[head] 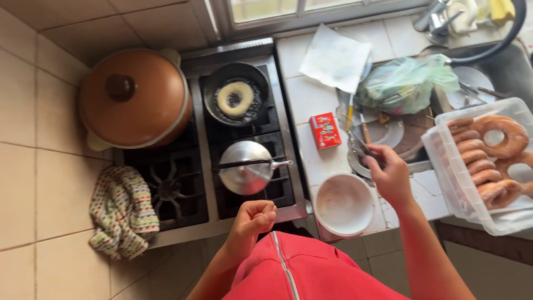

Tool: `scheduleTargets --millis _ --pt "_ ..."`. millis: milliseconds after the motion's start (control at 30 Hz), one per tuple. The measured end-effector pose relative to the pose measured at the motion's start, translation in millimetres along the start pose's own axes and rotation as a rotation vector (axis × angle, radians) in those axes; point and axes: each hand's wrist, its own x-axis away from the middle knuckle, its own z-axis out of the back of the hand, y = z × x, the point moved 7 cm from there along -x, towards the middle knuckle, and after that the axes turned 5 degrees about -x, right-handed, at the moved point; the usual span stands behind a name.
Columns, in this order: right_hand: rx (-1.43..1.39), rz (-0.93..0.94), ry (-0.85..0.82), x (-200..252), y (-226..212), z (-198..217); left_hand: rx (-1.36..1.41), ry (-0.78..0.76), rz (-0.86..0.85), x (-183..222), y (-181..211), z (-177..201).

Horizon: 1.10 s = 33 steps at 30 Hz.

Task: Frying donuts in a pan, coating them in sugar, and arranging raw dough shapes on a counter.

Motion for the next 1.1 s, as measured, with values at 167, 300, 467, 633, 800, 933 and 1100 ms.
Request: scheduleTargets --millis 167,300,467,633,800,933,1100 --pt "-0.041 0.193 0.002 -45.5 -88.1 -94.3 0.005 0.01 -0.064 20.5 18.6 30.1" --pt "-0.339 0.217 -0.134 -97.4 -118.8 -186.0 -0.021 0.038 -0.089 34.1 29.5 51.0" --pt "-0.279 0.316 -0.208 -153.2 -130.9 -276.4 -0.022 0.073 -0.112 47.5 34.6 78.5" --pt "-0.221 0.032 -0.364 -177.3 -109.9 -322.8 0.009 0.11 -0.164 62.6 35.2 104.7" --pt "-0.48 -0.247 -0.436 -201.5 -51.4 -325.4 0.016 0.16 -0.174 70.5 36.3 121.0" --pt "-0.766 -0.418 -0.479 -204.0 -30.9 -314.0 0.007 0.181 -0.176 70.9 36.4 125.3" --pt "-0.845 -0.484 -0.451 -196.5 -23.6 -284.5 0.063 0.173 -0.129 66.4 31.9 121.9"
